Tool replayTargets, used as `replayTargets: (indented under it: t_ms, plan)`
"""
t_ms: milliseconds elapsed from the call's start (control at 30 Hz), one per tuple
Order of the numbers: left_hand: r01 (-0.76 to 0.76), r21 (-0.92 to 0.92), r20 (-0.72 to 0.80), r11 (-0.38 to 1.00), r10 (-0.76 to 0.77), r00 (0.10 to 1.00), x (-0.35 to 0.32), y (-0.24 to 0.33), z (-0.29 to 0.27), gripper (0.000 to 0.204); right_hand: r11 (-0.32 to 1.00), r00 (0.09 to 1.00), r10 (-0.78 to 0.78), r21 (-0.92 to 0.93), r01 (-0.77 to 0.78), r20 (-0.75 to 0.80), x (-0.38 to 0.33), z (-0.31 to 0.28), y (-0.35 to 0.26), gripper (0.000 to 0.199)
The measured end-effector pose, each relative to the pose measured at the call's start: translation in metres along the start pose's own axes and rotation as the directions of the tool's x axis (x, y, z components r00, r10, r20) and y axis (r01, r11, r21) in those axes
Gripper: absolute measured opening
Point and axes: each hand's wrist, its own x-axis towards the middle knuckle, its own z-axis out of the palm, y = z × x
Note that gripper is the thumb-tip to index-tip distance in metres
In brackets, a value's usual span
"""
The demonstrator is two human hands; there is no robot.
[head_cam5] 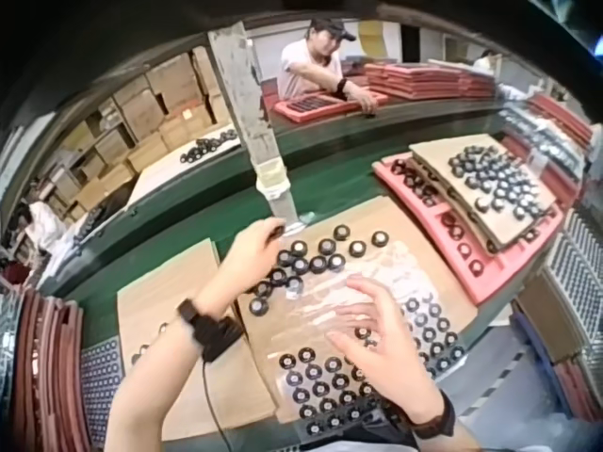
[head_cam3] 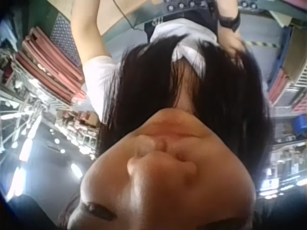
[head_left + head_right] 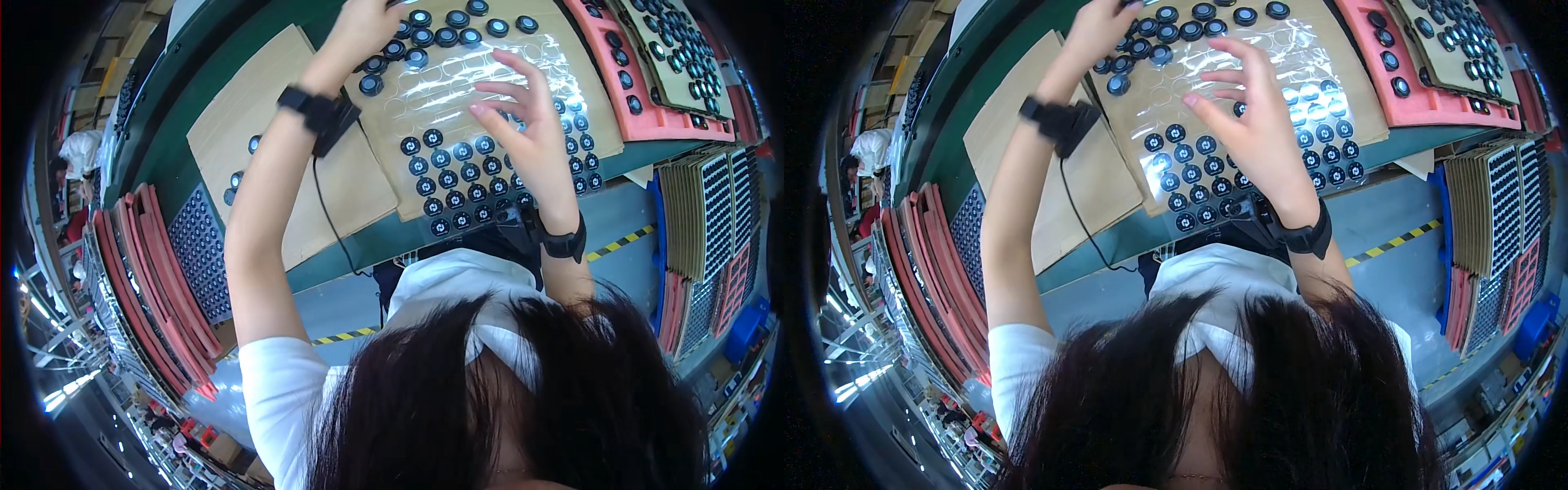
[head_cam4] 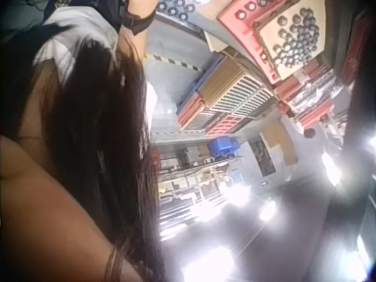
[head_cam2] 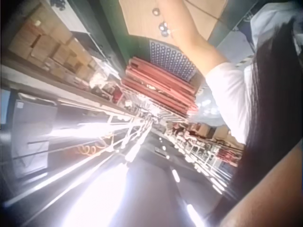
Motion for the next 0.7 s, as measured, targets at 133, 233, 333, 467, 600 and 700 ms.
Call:
replayTargets:
  t_ms: [133,233,333,467,600,700]
  plan:
    - [-0.078,0.055,0.114,0.995,0.072,0.991,0.029,-0.034,0.054,0.026,0.994,0.998,-0.028,-0.106,0.034,0.056,0.004,0.003,0.008,0.039]
    - [-0.08,0.164,0.317,0.983,0.025,0.948,0.029,-0.017,0.076,0.034,0.961,0.989,-0.091,-0.249,0.118,0.118,0.013,-0.004,0.02,0.018]
    - [-0.201,0.129,0.288,0.971,0.157,0.945,0.021,-0.006,0.071,0.036,0.889,0.967,-0.101,-0.416,0.193,0.233,0.025,-0.008,0.029,0.014]
    - [-0.241,0.007,0.251,0.971,0.231,0.94,0.001,0.017,0.035,0.032,0.83,0.919,-0.065,-0.49,0.266,0.389,0.036,0.002,0.056,0.012]
    - [-0.111,0.399,0.609,0.91,-0.173,0.774,-0.036,0.024,0.001,0.023,0.867,0.873,0.005,-0.438,0.24,0.488,0.04,0.01,0.076,0.013]
    - [-0.106,0.475,0.572,0.874,-0.214,0.792,-0.065,0.029,-0.007,0.035,0.853,0.848,0.044,-0.461,0.243,0.528,0.042,0.012,0.079,0.013]
